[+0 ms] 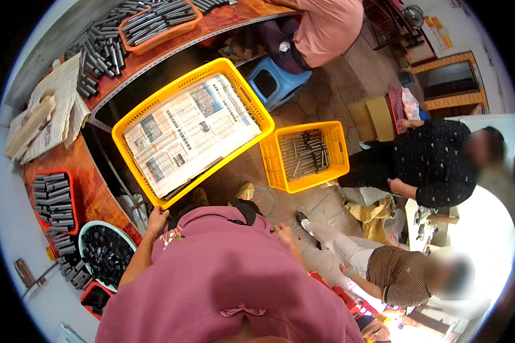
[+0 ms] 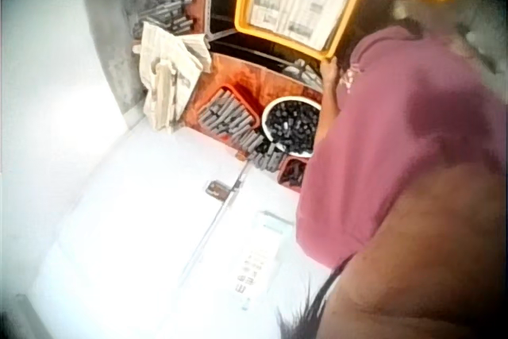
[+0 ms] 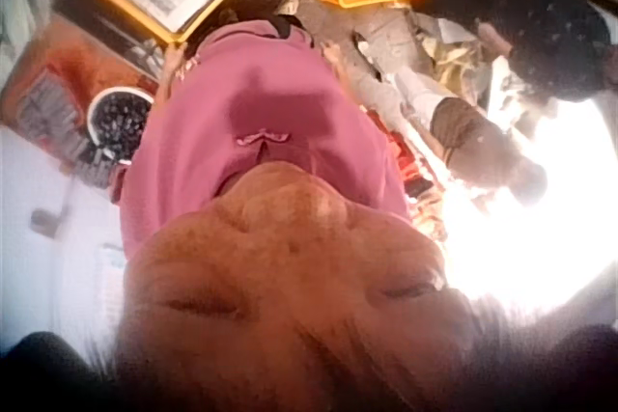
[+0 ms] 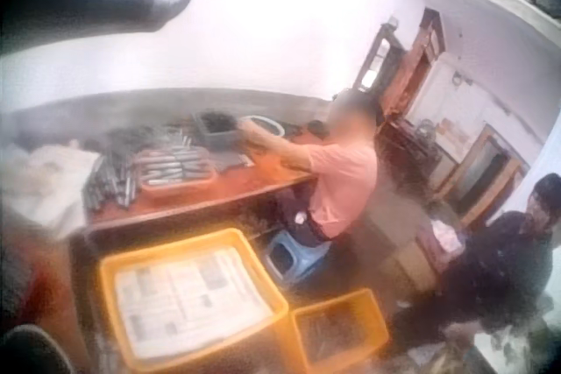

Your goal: The person repeatedly picks up cylindrical metal rods from a yellow basket, transfers them to a table, and then moves them into a red basket. They also handle a bowl of small black caps and arrange the rods on the table.

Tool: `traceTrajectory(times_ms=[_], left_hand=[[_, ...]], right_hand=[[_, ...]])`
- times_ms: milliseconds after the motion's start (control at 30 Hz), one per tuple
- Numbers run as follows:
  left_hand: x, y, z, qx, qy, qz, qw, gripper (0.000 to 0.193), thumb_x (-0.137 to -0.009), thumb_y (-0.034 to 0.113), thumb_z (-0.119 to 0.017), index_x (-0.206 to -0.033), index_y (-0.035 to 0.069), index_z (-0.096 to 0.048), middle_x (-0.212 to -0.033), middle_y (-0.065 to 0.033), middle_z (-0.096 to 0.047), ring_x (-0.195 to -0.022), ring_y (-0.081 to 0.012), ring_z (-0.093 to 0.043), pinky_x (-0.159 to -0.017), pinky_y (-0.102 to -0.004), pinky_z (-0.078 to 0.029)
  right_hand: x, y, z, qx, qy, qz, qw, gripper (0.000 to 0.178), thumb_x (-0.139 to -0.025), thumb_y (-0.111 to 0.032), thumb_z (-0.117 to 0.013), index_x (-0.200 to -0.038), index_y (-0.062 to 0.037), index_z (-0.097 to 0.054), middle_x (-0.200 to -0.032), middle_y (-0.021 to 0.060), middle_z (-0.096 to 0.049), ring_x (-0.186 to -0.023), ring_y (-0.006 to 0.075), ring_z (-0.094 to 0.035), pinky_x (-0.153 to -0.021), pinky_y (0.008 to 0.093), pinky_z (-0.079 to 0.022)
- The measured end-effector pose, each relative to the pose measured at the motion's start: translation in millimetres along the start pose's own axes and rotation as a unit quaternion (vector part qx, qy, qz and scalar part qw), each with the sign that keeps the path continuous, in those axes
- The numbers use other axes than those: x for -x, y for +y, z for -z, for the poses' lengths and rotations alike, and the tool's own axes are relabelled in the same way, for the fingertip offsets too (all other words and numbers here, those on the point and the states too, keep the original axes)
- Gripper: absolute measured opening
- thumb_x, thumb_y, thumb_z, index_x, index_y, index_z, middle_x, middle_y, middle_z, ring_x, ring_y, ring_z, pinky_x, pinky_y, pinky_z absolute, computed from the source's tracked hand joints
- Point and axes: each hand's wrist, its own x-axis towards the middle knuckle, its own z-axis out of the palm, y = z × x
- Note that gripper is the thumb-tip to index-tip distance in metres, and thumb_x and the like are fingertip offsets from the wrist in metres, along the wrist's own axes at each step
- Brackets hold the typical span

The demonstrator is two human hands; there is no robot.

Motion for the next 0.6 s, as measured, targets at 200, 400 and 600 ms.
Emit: traceTrajectory(times_ms=[200,400,600], left_hand=[[-5.6,-6.6,0.4,-0.062,0.022,-0.013,0.998,0.047,-0.085,0.027,-0.065,-0.119,-0.003,-0.054,-0.101,-0.0233,-0.067,-0.095,-0.0352,-0.066,-0.083,-0.0415,-0.051],[17.4,-28.7,12.7,-0.074,0.002,-0.01,0.997,0.033,-0.089,0.029,-0.061,-0.097,-0.003,-0.063,-0.082,-0.0134,-0.066,-0.076,-0.0228,-0.063,-0.07,-0.0371,-0.049],[0.1,-43.2,5.3,-0.031,-0.022,-0.077,0.996,0.035,-0.09,0.028,-0.061,-0.106,-0.004,-0.061,-0.089,-0.0145,-0.066,-0.081,-0.0243,-0.062,-0.073,-0.037,-0.049]], right_hand=[[-20.4,74.1,-18.8,0.057,0.031,0.107,0.992,0.027,-0.094,-0.023,-0.056,-0.101,0.0009,-0.068,-0.066,0.0044,-0.06,-0.058,0.0138,-0.054,-0.052,0.0324,-0.044],[-4.1,38.8,-24.8,0.042,-0.008,0.112,0.993,0.029,-0.093,-0.026,-0.06,-0.095,0.0017,-0.069,-0.063,0.0063,-0.06,-0.055,0.0147,-0.055,-0.052,0.0333,-0.044],[-25.5,38.9,-22.6,0.087,-0.004,0.167,0.982,0.035,-0.094,-0.031,-0.056,-0.076,-0.0013,-0.063,-0.061,0.0088,-0.059,-0.051,0.0159,-0.055,-0.049,0.0343,-0.045]])
